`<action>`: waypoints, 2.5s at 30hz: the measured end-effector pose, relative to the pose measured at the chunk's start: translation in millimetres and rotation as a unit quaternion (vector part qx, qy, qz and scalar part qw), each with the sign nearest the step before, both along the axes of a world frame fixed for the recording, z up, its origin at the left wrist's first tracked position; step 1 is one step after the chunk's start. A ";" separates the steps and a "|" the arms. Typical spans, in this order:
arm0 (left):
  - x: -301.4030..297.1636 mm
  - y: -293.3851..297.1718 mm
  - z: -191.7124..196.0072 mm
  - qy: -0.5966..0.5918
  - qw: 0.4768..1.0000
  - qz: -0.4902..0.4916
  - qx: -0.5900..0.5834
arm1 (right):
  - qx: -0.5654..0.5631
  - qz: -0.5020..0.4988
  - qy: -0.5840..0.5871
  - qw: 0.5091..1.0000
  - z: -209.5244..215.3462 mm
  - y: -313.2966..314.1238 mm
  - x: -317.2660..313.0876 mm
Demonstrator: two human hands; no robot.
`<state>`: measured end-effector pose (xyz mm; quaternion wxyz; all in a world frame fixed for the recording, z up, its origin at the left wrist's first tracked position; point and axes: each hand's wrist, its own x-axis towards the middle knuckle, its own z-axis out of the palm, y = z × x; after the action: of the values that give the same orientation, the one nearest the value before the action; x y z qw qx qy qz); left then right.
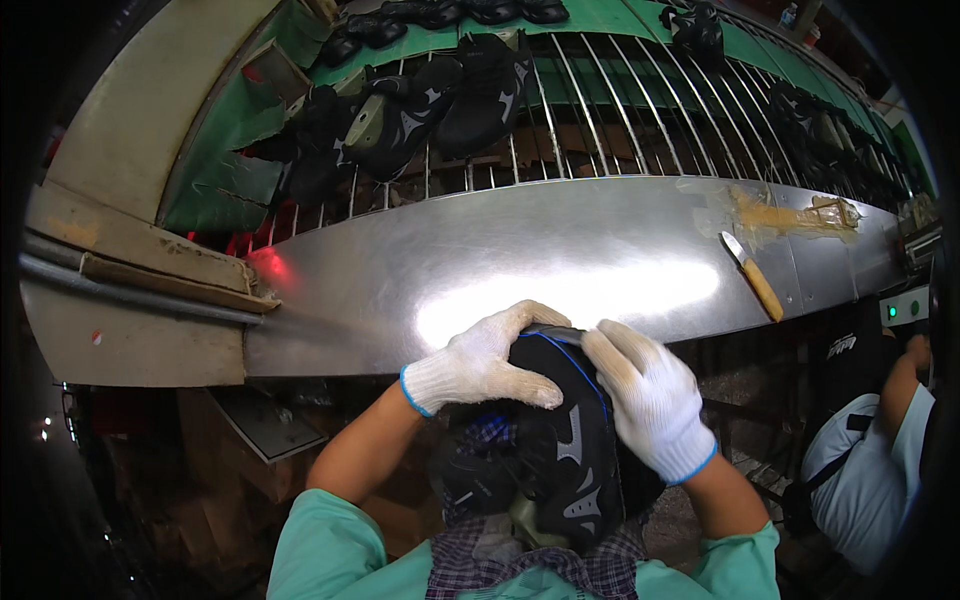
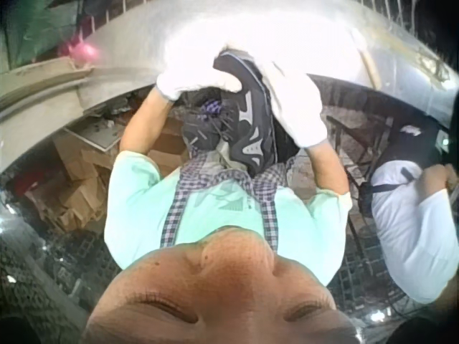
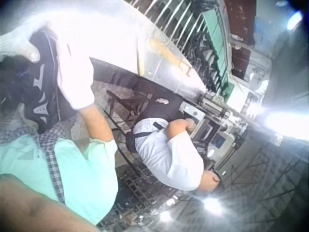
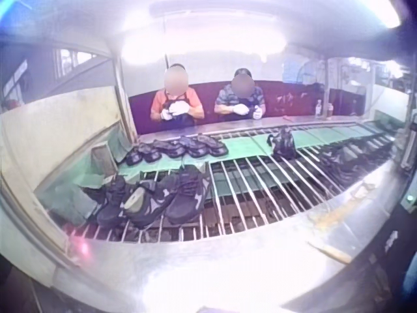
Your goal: The person uses a small knife to trim material from the edges of several shoes and soles, rubs parts of the shoes with their gloved hands, and places them onto a conveyor belt.
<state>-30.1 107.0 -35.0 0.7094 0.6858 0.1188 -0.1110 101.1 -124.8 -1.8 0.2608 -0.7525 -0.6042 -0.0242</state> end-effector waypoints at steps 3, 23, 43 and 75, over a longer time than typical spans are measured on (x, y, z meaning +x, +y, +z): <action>-0.7 3.8 -0.6 0.001 1.000 -0.002 0.008 | -0.071 0.045 0.037 0.996 3.2 30.1 16.3; 8.7 8.5 39.4 -0.158 0.926 -0.088 0.330 | -0.311 0.052 0.233 0.920 45.2 -50.0 0.0; 29.5 -28.8 48.1 -0.053 0.914 0.018 0.402 | -0.140 0.046 0.225 0.963 26.8 -36.0 -4.2; -36.4 -19.4 21.2 -0.201 0.886 0.290 -0.301 | 0.017 0.154 0.166 0.974 135.2 49.8 -16.2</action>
<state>-66.6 87.6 -13.8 0.8910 0.3818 0.1280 0.2096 84.9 -75.0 133.4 0.3710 -0.6397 -0.6603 0.1312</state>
